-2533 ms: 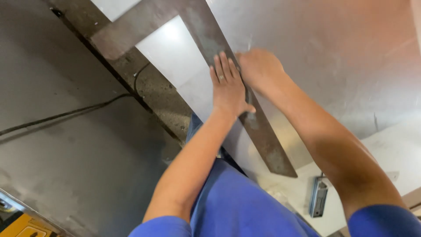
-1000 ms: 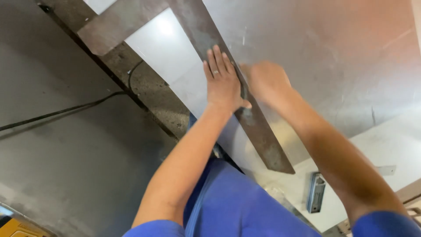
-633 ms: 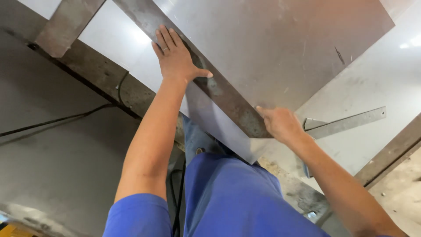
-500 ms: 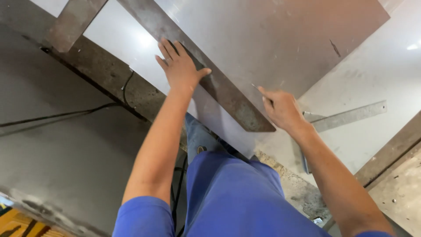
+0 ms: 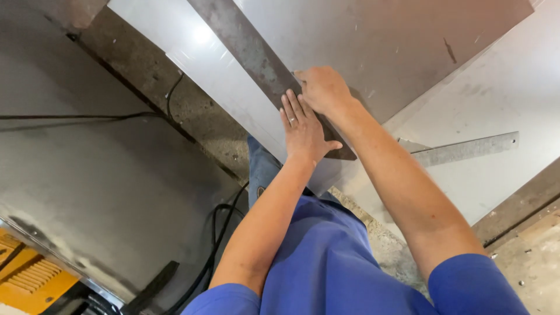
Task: Using a square, measuring tape, and a marker to measure and mark metal sheets in a fabrication shop.
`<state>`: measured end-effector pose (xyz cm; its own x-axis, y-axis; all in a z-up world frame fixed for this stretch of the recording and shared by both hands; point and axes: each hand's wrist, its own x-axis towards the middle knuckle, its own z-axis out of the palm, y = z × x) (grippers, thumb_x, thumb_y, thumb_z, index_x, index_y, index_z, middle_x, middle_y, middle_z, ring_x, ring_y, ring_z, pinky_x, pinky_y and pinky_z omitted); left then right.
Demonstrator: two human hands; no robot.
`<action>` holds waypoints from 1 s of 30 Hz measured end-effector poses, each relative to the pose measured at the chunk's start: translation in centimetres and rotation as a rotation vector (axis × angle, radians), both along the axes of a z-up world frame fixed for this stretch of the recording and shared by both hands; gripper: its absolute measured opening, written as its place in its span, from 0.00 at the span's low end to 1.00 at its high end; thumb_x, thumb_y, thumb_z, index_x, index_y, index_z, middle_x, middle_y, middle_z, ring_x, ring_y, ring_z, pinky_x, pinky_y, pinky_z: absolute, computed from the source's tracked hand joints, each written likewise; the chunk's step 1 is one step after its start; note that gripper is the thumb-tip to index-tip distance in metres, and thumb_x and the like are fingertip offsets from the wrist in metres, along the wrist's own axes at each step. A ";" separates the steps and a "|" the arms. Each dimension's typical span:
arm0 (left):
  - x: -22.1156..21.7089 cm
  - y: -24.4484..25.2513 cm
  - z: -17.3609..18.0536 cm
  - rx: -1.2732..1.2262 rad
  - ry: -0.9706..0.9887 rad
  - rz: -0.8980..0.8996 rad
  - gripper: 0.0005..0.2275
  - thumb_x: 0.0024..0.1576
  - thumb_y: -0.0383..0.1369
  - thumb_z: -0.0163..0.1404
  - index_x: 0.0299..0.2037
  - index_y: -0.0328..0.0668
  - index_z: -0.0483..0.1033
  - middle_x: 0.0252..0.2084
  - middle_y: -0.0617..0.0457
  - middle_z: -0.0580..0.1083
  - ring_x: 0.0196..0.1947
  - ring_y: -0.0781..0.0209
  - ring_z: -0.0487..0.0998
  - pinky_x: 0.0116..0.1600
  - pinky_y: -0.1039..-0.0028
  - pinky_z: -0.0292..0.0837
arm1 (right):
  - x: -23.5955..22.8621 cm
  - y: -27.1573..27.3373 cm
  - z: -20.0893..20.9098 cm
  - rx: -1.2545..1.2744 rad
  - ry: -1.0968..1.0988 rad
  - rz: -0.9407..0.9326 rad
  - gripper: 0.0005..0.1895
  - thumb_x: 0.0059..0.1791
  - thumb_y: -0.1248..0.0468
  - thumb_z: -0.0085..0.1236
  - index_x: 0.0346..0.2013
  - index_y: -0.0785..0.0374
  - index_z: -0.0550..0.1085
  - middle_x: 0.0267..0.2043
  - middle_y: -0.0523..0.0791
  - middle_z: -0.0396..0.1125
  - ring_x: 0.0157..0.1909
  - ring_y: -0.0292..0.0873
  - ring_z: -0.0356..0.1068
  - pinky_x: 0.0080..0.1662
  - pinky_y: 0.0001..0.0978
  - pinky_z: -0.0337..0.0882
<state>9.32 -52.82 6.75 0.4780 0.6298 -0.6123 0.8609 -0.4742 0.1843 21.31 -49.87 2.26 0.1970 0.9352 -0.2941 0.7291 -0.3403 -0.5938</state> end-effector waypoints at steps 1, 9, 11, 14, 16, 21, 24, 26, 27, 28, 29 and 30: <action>0.0 0.0 -0.5 -0.008 0.010 0.004 0.67 0.37 0.63 0.66 0.72 0.19 0.36 0.76 0.25 0.34 0.78 0.32 0.30 0.77 0.49 0.34 | -0.1 -0.2 0.9 -0.008 0.010 0.004 0.19 0.50 0.66 0.51 0.54 0.58 0.79 0.37 0.58 0.73 0.40 0.62 0.73 0.44 0.53 0.72; 0.4 -0.2 0.0 0.009 -0.054 0.071 0.68 0.35 0.59 0.69 0.72 0.18 0.35 0.76 0.24 0.34 0.78 0.32 0.31 0.78 0.50 0.35 | 0.6 -12.0 5.0 -0.282 -0.200 0.228 0.27 0.46 0.59 0.54 0.60 0.57 0.72 0.32 0.55 0.72 0.37 0.60 0.74 0.37 0.53 0.72; 0.5 -0.2 0.1 -0.001 -0.052 0.064 0.68 0.34 0.60 0.69 0.72 0.17 0.35 0.76 0.24 0.34 0.78 0.32 0.31 0.78 0.50 0.35 | 0.7 -16.1 5.5 -0.356 -0.204 0.183 0.25 0.49 0.62 0.49 0.62 0.54 0.72 0.32 0.55 0.72 0.36 0.59 0.74 0.38 0.53 0.73; 0.5 -0.2 -0.4 0.021 -0.069 0.055 0.68 0.34 0.61 0.68 0.71 0.17 0.34 0.76 0.23 0.34 0.78 0.31 0.31 0.77 0.50 0.35 | 0.4 -20.3 5.1 -0.430 -0.205 0.102 0.25 0.53 0.66 0.44 0.64 0.48 0.71 0.33 0.54 0.71 0.36 0.58 0.74 0.39 0.52 0.74; 0.4 -0.2 -0.3 0.062 -0.093 0.045 0.69 0.34 0.61 0.68 0.71 0.16 0.34 0.75 0.23 0.34 0.78 0.31 0.31 0.77 0.50 0.35 | 0.1 -21.5 4.4 -0.420 -0.207 0.059 0.25 0.53 0.66 0.43 0.65 0.46 0.71 0.33 0.54 0.71 0.35 0.57 0.74 0.39 0.52 0.74; -0.1 -0.4 -0.2 0.024 -0.063 0.045 0.70 0.34 0.61 0.68 0.72 0.17 0.33 0.76 0.23 0.33 0.78 0.32 0.30 0.77 0.50 0.35 | -0.8 -21.1 5.9 -0.447 -0.233 0.037 0.27 0.52 0.67 0.44 0.66 0.48 0.69 0.32 0.54 0.72 0.35 0.57 0.75 0.39 0.51 0.74; -0.3 -0.2 -0.4 0.030 -0.053 0.042 0.70 0.34 0.63 0.67 0.72 0.17 0.32 0.77 0.24 0.31 0.79 0.34 0.29 0.78 0.51 0.33 | 0.0 -22.5 3.5 -0.445 -0.232 -0.007 0.21 0.52 0.66 0.45 0.58 0.51 0.74 0.34 0.55 0.74 0.38 0.58 0.75 0.42 0.52 0.74; -0.7 -0.4 -0.1 0.016 -0.067 0.027 0.70 0.35 0.63 0.67 0.72 0.17 0.31 0.77 0.24 0.30 0.78 0.33 0.27 0.78 0.51 0.32 | 0.0 -23.4 3.7 -0.467 -0.238 -0.071 0.14 0.53 0.64 0.46 0.49 0.56 0.76 0.36 0.55 0.74 0.41 0.59 0.74 0.44 0.53 0.72; -1.0 0.0 0.0 -0.016 -0.066 0.005 0.70 0.36 0.64 0.66 0.73 0.18 0.30 0.76 0.24 0.29 0.78 0.33 0.26 0.77 0.50 0.30 | 0.0 -23.4 3.6 -0.507 -0.227 -0.138 0.11 0.53 0.62 0.47 0.40 0.60 0.79 0.38 0.54 0.75 0.45 0.59 0.74 0.46 0.53 0.71; -1.4 0.1 0.3 0.005 -0.074 0.025 0.70 0.36 0.64 0.66 0.73 0.18 0.30 0.76 0.24 0.29 0.78 0.33 0.26 0.77 0.50 0.30 | -0.3 -23.1 4.4 -0.483 -0.238 -0.122 0.11 0.53 0.62 0.47 0.40 0.60 0.79 0.38 0.54 0.75 0.45 0.59 0.74 0.46 0.53 0.71; -1.7 0.4 0.5 0.015 -0.089 -0.002 0.69 0.37 0.65 0.64 0.72 0.18 0.31 0.76 0.24 0.29 0.78 0.32 0.26 0.77 0.50 0.30 | -0.7 -22.7 5.0 -0.419 -0.176 -0.243 0.11 0.53 0.61 0.49 0.42 0.61 0.78 0.38 0.55 0.74 0.44 0.60 0.73 0.45 0.52 0.70; -2.2 0.2 0.4 0.013 -0.099 -0.034 0.68 0.38 0.66 0.62 0.72 0.18 0.31 0.76 0.23 0.29 0.77 0.31 0.25 0.77 0.49 0.29 | -1.3 -22.9 5.6 -0.367 -0.108 -0.364 0.11 0.53 0.59 0.51 0.44 0.62 0.77 0.38 0.56 0.74 0.43 0.61 0.73 0.45 0.52 0.70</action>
<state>7.09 -52.61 7.16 0.5570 0.6195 -0.5531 0.8221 -0.5058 0.2614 20.05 -72.76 7.82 0.5369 0.6401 -0.5496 0.5753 -0.7542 -0.3165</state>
